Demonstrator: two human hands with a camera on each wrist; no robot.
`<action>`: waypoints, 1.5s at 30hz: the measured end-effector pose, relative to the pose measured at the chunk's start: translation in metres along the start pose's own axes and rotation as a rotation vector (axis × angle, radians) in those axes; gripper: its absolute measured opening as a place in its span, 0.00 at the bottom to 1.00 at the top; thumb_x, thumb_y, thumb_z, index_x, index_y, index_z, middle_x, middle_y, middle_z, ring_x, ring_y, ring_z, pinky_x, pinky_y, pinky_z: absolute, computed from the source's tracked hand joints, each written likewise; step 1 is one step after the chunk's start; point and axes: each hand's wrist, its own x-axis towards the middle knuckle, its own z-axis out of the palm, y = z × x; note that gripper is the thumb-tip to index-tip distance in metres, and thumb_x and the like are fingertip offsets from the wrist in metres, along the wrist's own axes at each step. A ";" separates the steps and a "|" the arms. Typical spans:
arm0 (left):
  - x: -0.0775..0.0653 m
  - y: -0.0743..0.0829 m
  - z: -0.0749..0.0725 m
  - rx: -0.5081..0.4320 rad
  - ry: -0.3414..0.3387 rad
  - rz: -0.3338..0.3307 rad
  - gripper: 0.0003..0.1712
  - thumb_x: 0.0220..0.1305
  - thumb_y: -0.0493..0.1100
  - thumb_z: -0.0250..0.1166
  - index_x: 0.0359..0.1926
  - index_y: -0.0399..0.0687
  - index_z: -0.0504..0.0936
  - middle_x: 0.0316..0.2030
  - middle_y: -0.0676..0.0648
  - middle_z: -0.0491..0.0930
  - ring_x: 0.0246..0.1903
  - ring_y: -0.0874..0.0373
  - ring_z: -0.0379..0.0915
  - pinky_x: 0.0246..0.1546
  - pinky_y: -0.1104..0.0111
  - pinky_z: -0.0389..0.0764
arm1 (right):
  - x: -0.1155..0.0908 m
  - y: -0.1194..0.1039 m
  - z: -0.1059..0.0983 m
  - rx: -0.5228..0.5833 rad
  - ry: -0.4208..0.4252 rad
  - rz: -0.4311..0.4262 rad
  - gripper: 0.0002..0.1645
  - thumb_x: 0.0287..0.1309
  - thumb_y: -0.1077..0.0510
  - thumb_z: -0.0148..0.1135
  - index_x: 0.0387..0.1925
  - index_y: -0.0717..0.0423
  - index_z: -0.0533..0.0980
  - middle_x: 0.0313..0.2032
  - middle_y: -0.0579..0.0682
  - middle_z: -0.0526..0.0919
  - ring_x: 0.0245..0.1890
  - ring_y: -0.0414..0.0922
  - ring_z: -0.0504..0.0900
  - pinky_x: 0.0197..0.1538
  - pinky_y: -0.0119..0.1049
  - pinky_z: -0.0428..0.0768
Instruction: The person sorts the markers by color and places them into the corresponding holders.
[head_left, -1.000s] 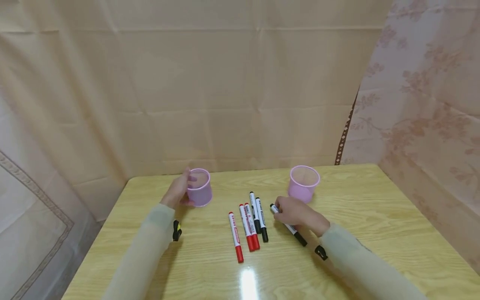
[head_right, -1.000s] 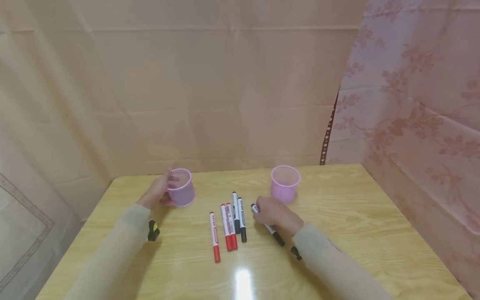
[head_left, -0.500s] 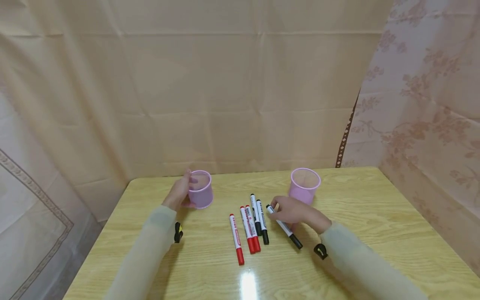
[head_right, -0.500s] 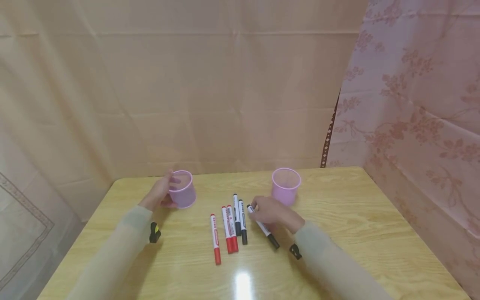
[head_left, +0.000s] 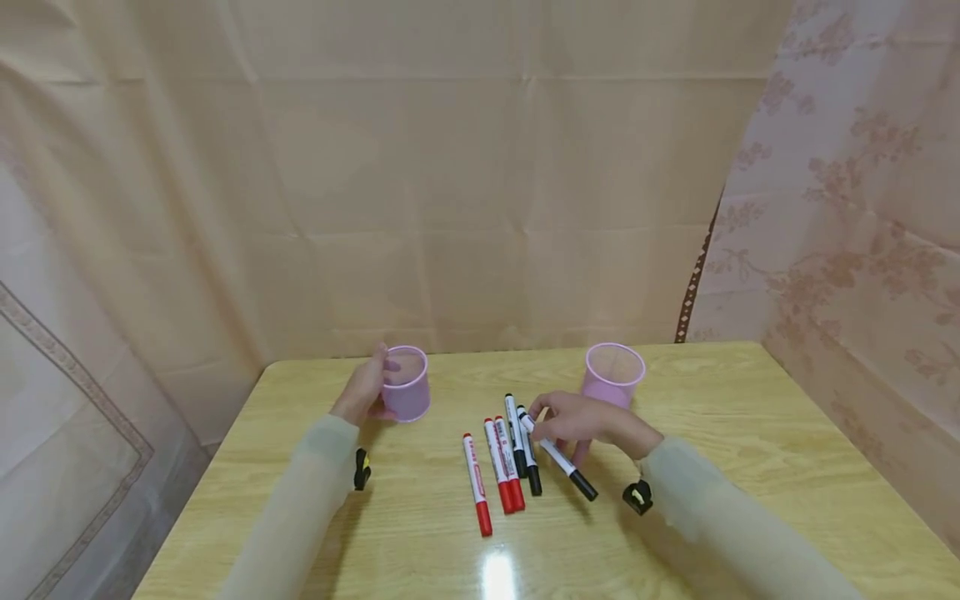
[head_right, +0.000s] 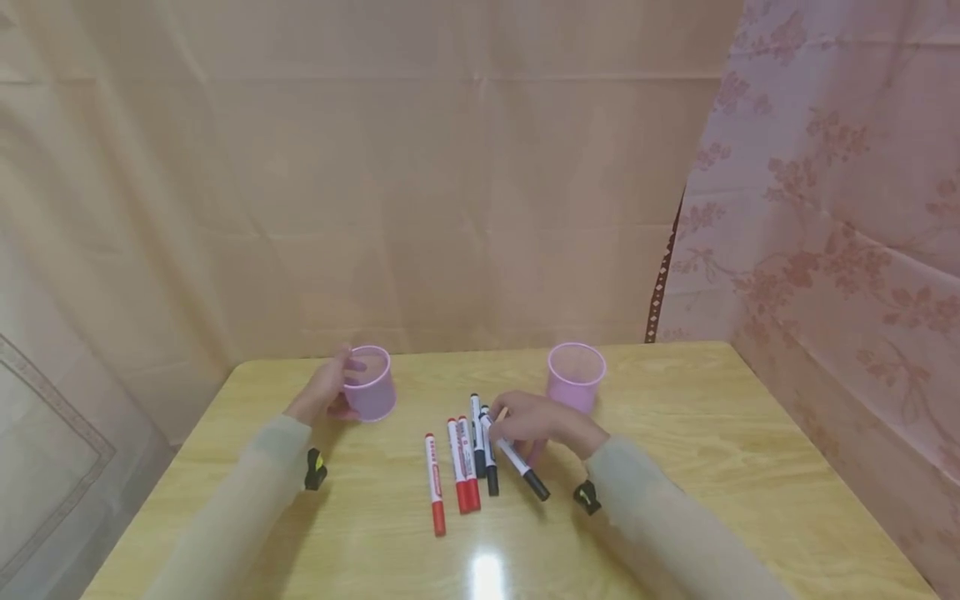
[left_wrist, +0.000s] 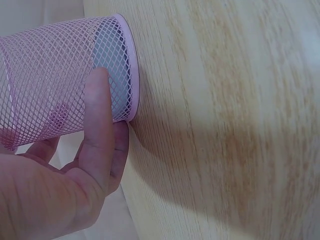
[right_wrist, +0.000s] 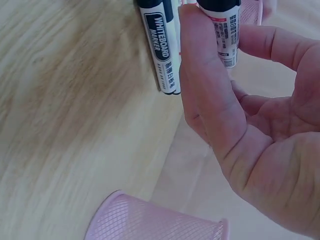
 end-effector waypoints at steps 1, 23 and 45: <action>0.000 -0.001 0.001 0.001 -0.001 -0.001 0.45 0.76 0.71 0.29 0.69 0.40 0.68 0.63 0.32 0.67 0.50 0.39 0.72 0.35 0.54 0.87 | 0.001 -0.001 0.000 -0.002 0.001 0.001 0.20 0.63 0.58 0.63 0.53 0.61 0.71 0.33 0.61 0.81 0.26 0.51 0.83 0.23 0.47 0.85; -0.001 -0.003 0.010 -0.064 0.035 -0.039 0.44 0.76 0.71 0.32 0.68 0.42 0.70 0.60 0.34 0.69 0.44 0.43 0.76 0.35 0.55 0.87 | 0.028 -0.019 0.007 0.143 -0.030 -0.088 0.26 0.65 0.55 0.63 0.60 0.62 0.70 0.42 0.61 0.81 0.33 0.53 0.83 0.27 0.44 0.86; -0.011 0.002 0.004 -0.062 -0.006 -0.027 0.47 0.75 0.73 0.32 0.72 0.41 0.66 0.64 0.32 0.65 0.49 0.40 0.71 0.37 0.56 0.86 | 0.041 -0.047 0.020 0.245 -0.014 -0.116 0.27 0.67 0.55 0.62 0.64 0.56 0.68 0.37 0.56 0.81 0.28 0.47 0.82 0.26 0.39 0.85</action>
